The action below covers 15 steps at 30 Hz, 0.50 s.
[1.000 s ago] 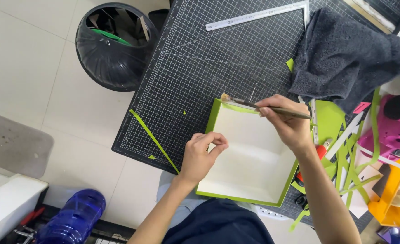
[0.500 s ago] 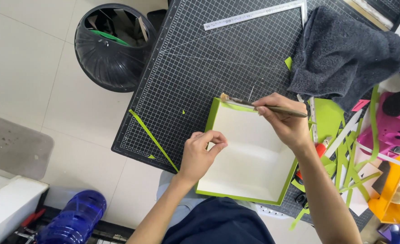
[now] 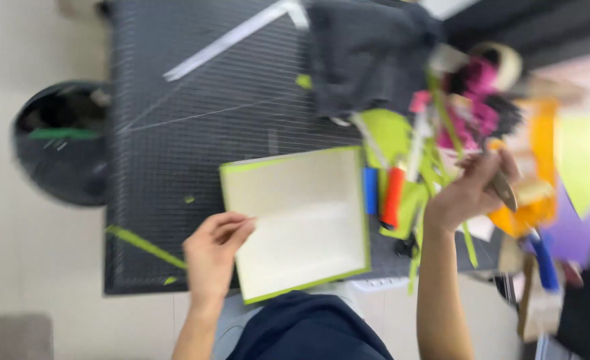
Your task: Applying green adhesive strips to the edges of a white box and smoothing them with a squeegee and scissors.
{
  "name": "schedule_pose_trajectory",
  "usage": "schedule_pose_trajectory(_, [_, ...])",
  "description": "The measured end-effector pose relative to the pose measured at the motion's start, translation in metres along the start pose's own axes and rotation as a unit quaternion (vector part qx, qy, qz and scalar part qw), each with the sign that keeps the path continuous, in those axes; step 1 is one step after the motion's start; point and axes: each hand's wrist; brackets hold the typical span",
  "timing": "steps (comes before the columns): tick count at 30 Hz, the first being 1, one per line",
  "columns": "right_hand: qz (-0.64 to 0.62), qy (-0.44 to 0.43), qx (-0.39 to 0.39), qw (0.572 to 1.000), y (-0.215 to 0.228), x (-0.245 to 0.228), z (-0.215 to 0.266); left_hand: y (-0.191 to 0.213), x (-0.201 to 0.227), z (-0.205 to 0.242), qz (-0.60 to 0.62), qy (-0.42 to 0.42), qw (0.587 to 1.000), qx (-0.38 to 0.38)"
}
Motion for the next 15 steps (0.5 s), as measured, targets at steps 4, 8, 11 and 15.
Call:
schedule_pose_trajectory(4, [0.156,-0.004,0.298,0.942,0.142,0.05,-0.01,-0.023,0.026,0.009,0.091,0.076,0.993,0.013])
schedule_pose_trajectory(8, [0.187,-0.189,0.411,0.872,0.223,0.083,-0.012,-0.055,0.043,0.017,0.113,0.134,0.984,-0.024])
schedule_pose_trajectory(11, [0.093,-0.181,0.387,0.899,0.247,0.108,-0.016,-0.074,0.058,0.028,0.104,0.162,0.978,-0.077])
schedule_pose_trajectory(15, [0.176,-0.205,0.354,0.895,0.259,0.135,-0.02,-0.092,0.062,0.041,0.127,0.177,0.97,-0.104])
Point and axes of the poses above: each hand's wrist, its own z-axis away from the middle knuckle, its own y-axis out of the back of the hand, x = y × z, and after that the axes turned 9 degrees about -y, right-handed
